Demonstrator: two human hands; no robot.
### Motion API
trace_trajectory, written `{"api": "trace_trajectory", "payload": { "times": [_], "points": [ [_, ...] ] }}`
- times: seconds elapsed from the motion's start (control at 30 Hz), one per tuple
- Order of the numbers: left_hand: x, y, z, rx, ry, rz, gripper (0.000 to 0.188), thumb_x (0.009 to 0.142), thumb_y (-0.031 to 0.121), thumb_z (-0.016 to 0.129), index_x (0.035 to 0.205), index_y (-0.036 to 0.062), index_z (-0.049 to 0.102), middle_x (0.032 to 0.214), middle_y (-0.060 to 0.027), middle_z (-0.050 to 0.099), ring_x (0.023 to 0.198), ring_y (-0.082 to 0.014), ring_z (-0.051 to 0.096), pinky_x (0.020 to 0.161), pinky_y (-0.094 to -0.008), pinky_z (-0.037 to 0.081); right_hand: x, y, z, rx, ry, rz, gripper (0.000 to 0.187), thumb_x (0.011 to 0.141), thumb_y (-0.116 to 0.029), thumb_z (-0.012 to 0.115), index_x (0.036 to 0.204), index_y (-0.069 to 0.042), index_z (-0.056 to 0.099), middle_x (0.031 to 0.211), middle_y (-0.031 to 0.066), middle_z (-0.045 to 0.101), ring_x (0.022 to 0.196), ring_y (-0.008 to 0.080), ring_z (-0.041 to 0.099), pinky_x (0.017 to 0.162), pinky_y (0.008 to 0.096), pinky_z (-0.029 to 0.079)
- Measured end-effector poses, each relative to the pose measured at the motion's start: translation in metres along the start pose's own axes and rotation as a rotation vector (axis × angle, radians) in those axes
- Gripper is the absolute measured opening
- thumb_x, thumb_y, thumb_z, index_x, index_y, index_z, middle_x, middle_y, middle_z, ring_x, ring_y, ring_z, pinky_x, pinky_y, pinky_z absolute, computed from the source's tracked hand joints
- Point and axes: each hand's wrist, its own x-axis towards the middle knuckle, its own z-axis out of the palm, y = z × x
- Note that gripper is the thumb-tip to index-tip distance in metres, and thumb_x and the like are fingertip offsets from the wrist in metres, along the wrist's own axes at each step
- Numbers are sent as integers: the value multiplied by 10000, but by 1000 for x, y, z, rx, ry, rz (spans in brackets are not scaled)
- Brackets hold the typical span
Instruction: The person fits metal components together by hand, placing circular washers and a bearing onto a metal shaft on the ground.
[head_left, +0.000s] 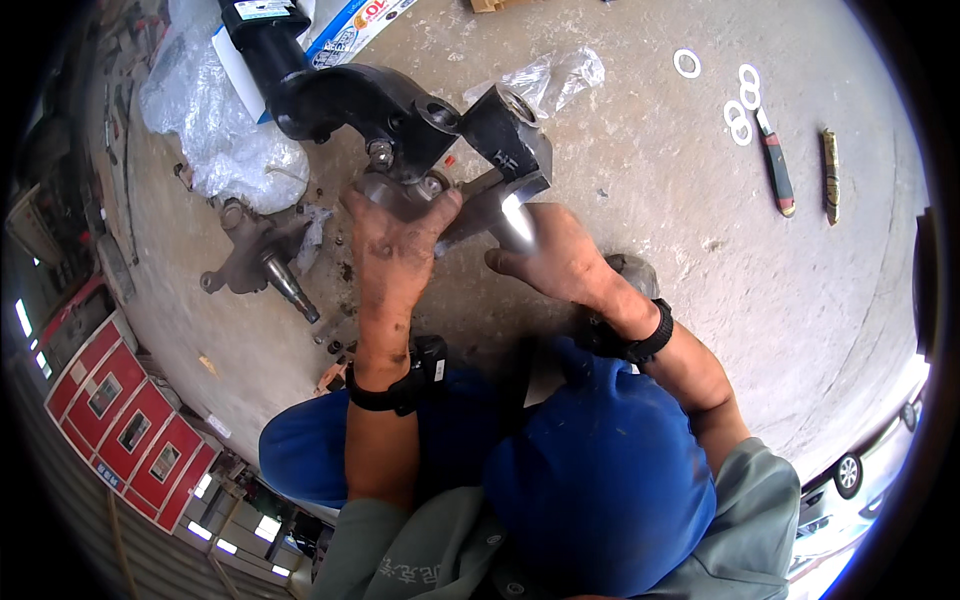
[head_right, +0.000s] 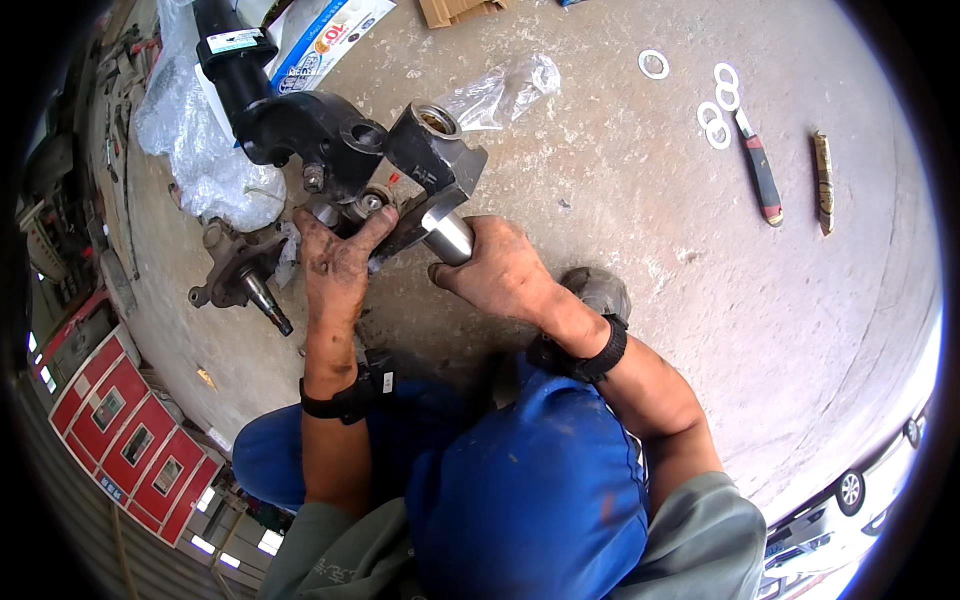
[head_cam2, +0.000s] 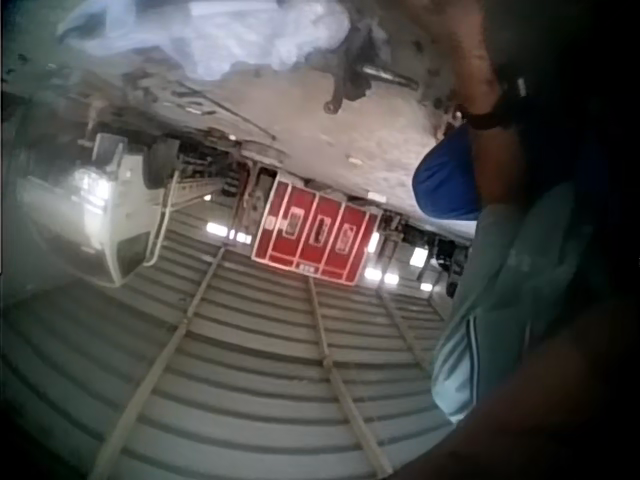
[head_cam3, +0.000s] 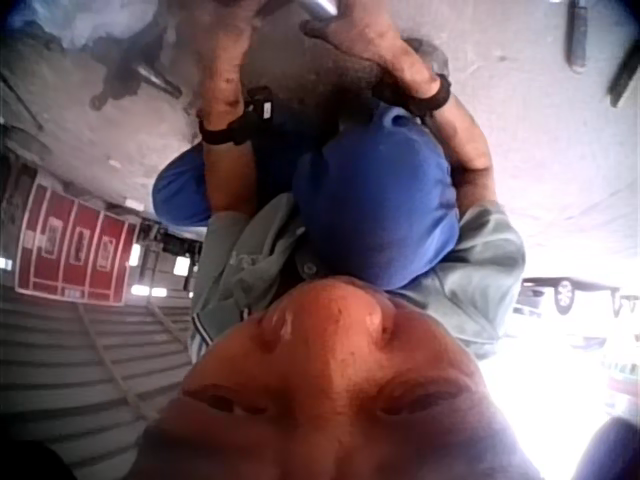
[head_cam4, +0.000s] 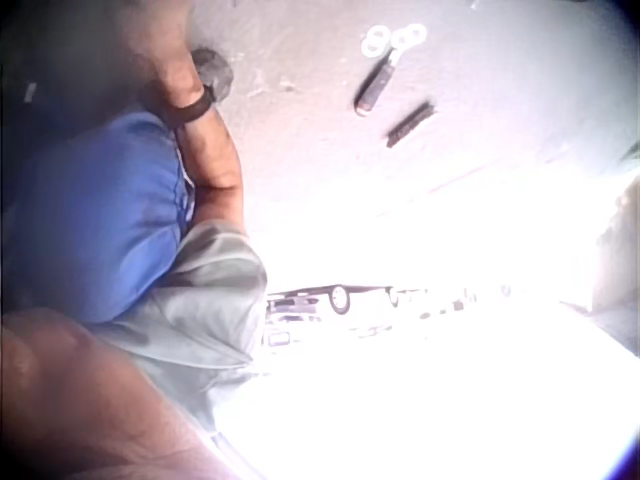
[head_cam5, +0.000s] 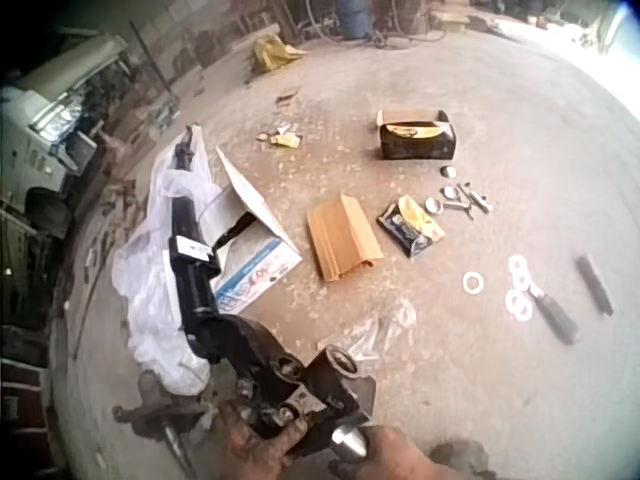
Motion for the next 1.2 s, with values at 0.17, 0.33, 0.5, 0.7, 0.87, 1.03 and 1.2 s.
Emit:
{"api": "trace_trajectory", "payload": {
  "times": [0.17, 0.33, 0.5, 0.7, 0.87, 1.03, 1.2],
  "points": [
    [3, 1, -4, -234, -124, -108, 715, 754, 212, 864, 1227, -111, 436, 1160, -217, 624, 1064, -273, 619, 972, -376, 487, -12, 0, 17, 14, 75, 22, 427, 773, -233, 743, 1037, 94, 664, 960, 310, 699, 987, 407, 701, 871, 454, 555],
    [5, -16, 2, 354, -2, 214, 735, 734, 208, 870, 1200, -141, 422, 1149, -236, 613, 1057, -295, 611, 983, -389, 464, 18, 13, 12, 47, 151, -47, 384, 761, -214, 733, 1028, 58, 691, 931, 280, 714, 935, 387, 719, 851, 445, 562],
    [-3, 0, 9, 20, 46, -55, 823, 733, 244, 873, 1207, -175, 347, 1102, -270, 627, 1008, -341, 633, 978, -378, 466, 5, 11, 16, 47, 184, 11, 390, 747, -218, 751, 1031, 43, 701, 908, 261, 721, 895, 362, 731, 815, 423, 566],
    [0, -16, 12, 199, 102, -13, 804, 733, 208, 868, 1230, -171, 363, 1069, -265, 672, 1007, -333, 668, 934, -385, 505, 12, 21, 19, 49, 199, -19, 426, 740, -219, 761, 1060, 52, 686, 892, 271, 716, 878, 370, 732, 796, 422, 567],
    [2, -16, 8, 30, 37, -17, 761, 734, 202, 860, 1236, -151, 409, 1065, -244, 687, 989, -339, 685, 930, -390, 511, 2, 14, 24, 46, 176, 60, 426, 751, -208, 740, 1060, 78, 672, 903, 293, 708, 896, 385, 727, 806, 426, 565],
    [2, -8, 4, 4, -5, -48, 744, 724, 212, 868, 1224, -133, 437, 1058, -232, 689, 978, -339, 687, 921, -391, 514, -6, 8, 21, 37, 179, 51, 412, 756, -196, 724, 1050, 87, 667, 891, 293, 706, 890, 392, 726, 799, 429, 565],
    [0, -2, 8, 147, 61, -52, 739, 715, 210, 875, 1206, -130, 440, 1071, -235, 685, 982, -318, 686, 905, -384, 522, 3, 15, 26, 28, 207, 35, 404, 757, -192, 717, 1047, 85, 667, 876, 286, 707, 875, 388, 727, 791, 431, 564]
  ]
}}
